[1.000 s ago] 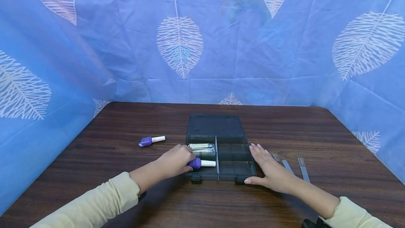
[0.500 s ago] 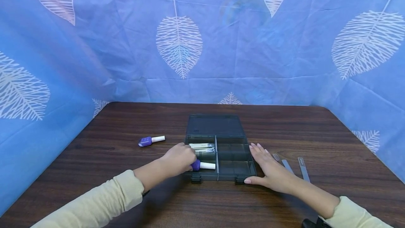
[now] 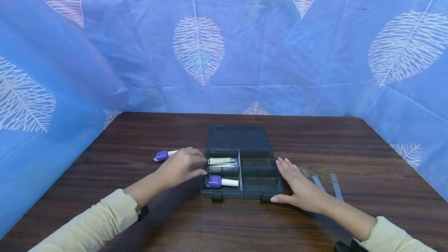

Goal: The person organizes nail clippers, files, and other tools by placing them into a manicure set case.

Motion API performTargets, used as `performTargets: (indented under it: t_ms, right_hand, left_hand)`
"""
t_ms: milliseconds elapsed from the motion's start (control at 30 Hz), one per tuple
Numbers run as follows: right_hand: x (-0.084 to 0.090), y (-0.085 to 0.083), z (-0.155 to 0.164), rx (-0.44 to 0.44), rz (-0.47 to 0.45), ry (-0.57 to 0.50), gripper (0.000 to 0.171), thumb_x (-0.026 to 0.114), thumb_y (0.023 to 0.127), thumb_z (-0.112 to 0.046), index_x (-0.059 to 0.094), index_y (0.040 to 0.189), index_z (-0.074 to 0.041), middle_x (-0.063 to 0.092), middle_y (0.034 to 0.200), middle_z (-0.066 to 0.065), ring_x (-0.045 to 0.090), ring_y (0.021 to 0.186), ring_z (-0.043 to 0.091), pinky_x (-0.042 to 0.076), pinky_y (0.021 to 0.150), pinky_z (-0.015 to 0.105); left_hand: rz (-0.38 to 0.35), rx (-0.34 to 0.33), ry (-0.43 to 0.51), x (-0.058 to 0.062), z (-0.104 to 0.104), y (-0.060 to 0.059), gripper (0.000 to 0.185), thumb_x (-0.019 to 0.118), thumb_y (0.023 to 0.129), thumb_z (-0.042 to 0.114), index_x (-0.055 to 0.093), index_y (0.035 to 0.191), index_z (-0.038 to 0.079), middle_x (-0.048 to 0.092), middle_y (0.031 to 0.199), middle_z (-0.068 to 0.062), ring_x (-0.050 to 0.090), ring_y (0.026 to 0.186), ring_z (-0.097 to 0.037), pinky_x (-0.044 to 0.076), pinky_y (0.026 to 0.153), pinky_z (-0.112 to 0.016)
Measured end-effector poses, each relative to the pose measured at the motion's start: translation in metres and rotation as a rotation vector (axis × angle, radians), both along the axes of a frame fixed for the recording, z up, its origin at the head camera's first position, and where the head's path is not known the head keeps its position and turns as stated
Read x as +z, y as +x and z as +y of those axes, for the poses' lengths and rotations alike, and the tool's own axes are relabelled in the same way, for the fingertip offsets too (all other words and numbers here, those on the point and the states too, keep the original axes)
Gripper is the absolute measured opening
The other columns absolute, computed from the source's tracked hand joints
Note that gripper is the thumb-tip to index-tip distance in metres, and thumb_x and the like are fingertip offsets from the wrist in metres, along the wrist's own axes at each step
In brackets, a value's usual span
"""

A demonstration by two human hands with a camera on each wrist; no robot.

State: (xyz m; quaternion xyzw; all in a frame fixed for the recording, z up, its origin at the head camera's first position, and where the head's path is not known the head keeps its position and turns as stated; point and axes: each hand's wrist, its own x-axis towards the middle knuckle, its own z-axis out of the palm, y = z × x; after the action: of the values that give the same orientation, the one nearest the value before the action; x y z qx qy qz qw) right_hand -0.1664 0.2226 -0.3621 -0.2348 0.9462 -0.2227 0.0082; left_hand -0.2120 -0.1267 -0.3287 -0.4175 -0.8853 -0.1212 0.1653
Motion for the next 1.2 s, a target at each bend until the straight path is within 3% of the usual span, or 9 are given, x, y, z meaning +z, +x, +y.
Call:
performTargets:
  t_ms: [233,367,467,667,800,1200]
  right_hand:
    - [0.000,0.000,-0.001,-0.006,0.007,0.004,0.100,0.062,0.078,-0.058,0.022,0.144,0.006,0.019,0.151,0.027,0.014,0.139,0.045,0.018,0.106,0.063]
    - [0.000,0.000,-0.001,-0.004,0.002,0.000,0.100,0.062,0.078,-0.058,0.022,0.144,0.006,0.019,0.151,0.027,0.014,0.139,0.045,0.018,0.107,0.063]
    - [0.000,0.000,0.000,-0.004,-0.003,-0.005,0.100,0.062,0.078,-0.058,0.022,0.144,0.006,0.019,0.151,0.027,0.013,0.139,0.045,0.017,0.107,0.063]
    - [0.000,0.000,-0.001,-0.009,-0.004,-0.002,0.101,0.061,0.078,-0.059,0.022,0.145,0.005,0.019,0.151,0.026,0.013,0.139,0.045,0.017,0.107,0.063]
    - [-0.001,0.000,-0.001,-0.009,-0.004,0.000,0.101,0.061,0.078,-0.059,0.022,0.144,0.005,0.019,0.151,0.026,0.014,0.139,0.045,0.018,0.107,0.063]
    - [0.000,0.001,-0.001,-0.007,-0.009,0.001,0.100,0.062,0.078,-0.058,0.021,0.145,0.006,0.018,0.151,0.026,0.013,0.140,0.045,0.017,0.107,0.063]
  left_hand:
    - [0.105,0.089,0.131,-0.006,-0.028,-0.006,0.035,0.076,0.075,0.024,0.070,0.103,0.005,0.067,0.101,-0.006,0.063,0.090,-0.018,0.054,0.075,-0.032]
    - [0.123,0.115,0.163,-0.010,-0.040,-0.010,0.035,0.078,0.073,0.023,0.070,0.102,0.005,0.066,0.102,-0.009,0.063,0.092,-0.021,0.054,0.072,-0.033]
    - [0.084,0.146,0.171,-0.013,-0.049,-0.015,0.036,0.077,0.074,0.023,0.070,0.103,0.003,0.066,0.104,-0.011,0.063,0.095,-0.024,0.054,0.075,-0.036]
    - [-0.074,0.266,0.178,-0.014,-0.069,-0.025,0.040,0.075,0.078,0.021,0.066,0.110,-0.001,0.064,0.109,-0.016,0.061,0.101,-0.032,0.053,0.082,-0.044]
    - [-0.159,0.301,0.184,-0.014,-0.082,-0.030,0.038,0.071,0.080,0.015,0.064,0.112,-0.004,0.063,0.109,-0.018,0.062,0.100,-0.034,0.052,0.082,-0.047]
    - [-0.254,0.394,0.050,-0.022,-0.102,-0.044,0.031,0.072,0.079,0.012,0.067,0.102,-0.008,0.067,0.098,-0.019,0.064,0.094,-0.033,0.051,0.084,-0.047]
